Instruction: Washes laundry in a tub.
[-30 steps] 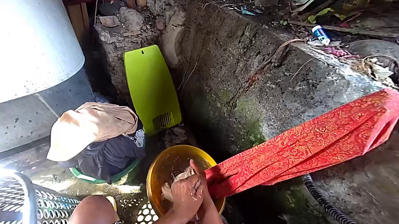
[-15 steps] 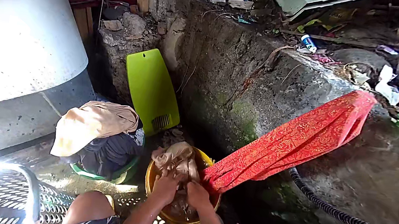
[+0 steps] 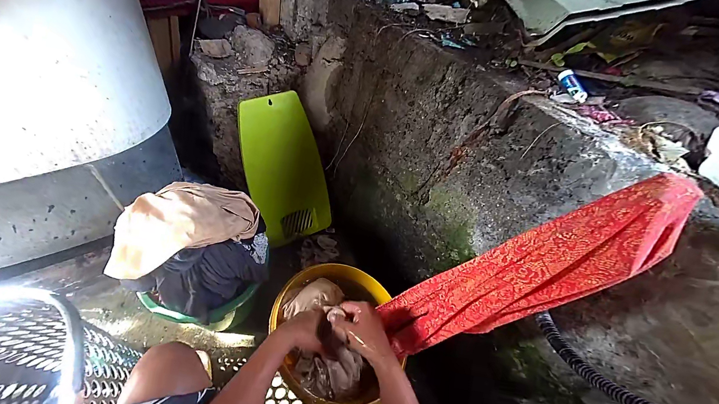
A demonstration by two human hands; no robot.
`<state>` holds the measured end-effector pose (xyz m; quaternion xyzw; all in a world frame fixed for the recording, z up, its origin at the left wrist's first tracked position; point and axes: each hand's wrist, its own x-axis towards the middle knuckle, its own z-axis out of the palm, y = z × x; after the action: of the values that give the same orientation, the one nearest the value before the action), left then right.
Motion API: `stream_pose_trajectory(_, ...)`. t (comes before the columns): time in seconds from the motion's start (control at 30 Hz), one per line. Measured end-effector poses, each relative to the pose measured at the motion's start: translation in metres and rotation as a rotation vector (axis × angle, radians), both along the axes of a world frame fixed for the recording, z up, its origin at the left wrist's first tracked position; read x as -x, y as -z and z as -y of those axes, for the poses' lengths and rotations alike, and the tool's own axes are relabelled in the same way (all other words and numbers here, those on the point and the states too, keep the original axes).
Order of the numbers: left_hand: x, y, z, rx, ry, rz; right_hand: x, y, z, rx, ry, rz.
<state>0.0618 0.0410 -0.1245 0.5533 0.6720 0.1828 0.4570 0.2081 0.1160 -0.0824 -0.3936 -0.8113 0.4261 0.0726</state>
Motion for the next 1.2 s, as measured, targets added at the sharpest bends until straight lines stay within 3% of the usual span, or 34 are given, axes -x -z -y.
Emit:
stream_pose_trajectory(0.1, -0.004, -0.040, 0.002, -0.268, -0.228, 0.097, -0.001, -0.033, 0.011, -0.017, 0.070, -0.605)
stream_pose_trajectory(0.17, -0.008, -0.068, 0.005, -0.430, -0.309, 0.206, -0.017, -0.040, 0.003, 0.156, 0.000, -0.823)
stream_pose_trajectory(0.3, -0.012, -0.109, 0.018, -0.668, -0.508, 0.829, -0.041, -0.027, -0.014, 0.305, -0.211, -0.730)
stream_pose_trajectory(0.4, -0.011, -0.126, 0.023, -0.687, -0.641, 1.249, -0.031, 0.000, 0.004, 0.386, -0.023, -0.520)
stream_pose_trajectory(0.53, -0.010, -0.115, 0.015, -0.566, -0.797, 1.507, -0.005, 0.034, 0.024, 0.276, 0.330, -0.624)
stream_pose_trajectory(0.67, -0.013, -0.060, 0.003, -0.297, -1.136, 1.298, 0.011, 0.030, 0.023, 0.373, 0.697, -0.842)
stream_pose_trajectory(0.73, -0.021, -0.030, 0.003, -0.092, -1.235, 1.137, 0.004, 0.016, 0.015, 0.151, 0.641, -0.720)
stream_pose_trajectory(0.8, -0.030, -0.006, 0.011, 0.093, -1.238, 1.050, -0.002, 0.002, 0.007, -0.242, 0.431, -0.410)
stream_pose_trajectory(0.87, -0.039, 0.012, 0.015, 0.193, -1.235, 0.941, 0.004, -0.004, 0.005, -0.393, 0.254, -0.056)
stream_pose_trajectory(1.03, -0.040, 0.020, 0.012, 0.130, -1.264, 0.842, 0.026, 0.071, 0.022, -0.222, -0.162, 0.642)
stream_pose_trajectory(1.13, -0.039, 0.021, 0.012, 0.149, -1.203, 0.859, 0.024, 0.109, 0.035, -0.142, -0.267, 0.805)
stream_pose_trajectory(1.2, -0.039, 0.021, 0.014, 0.181, -1.146, 0.894, 0.021, 0.110, 0.034, -0.120, -0.284, 0.820)
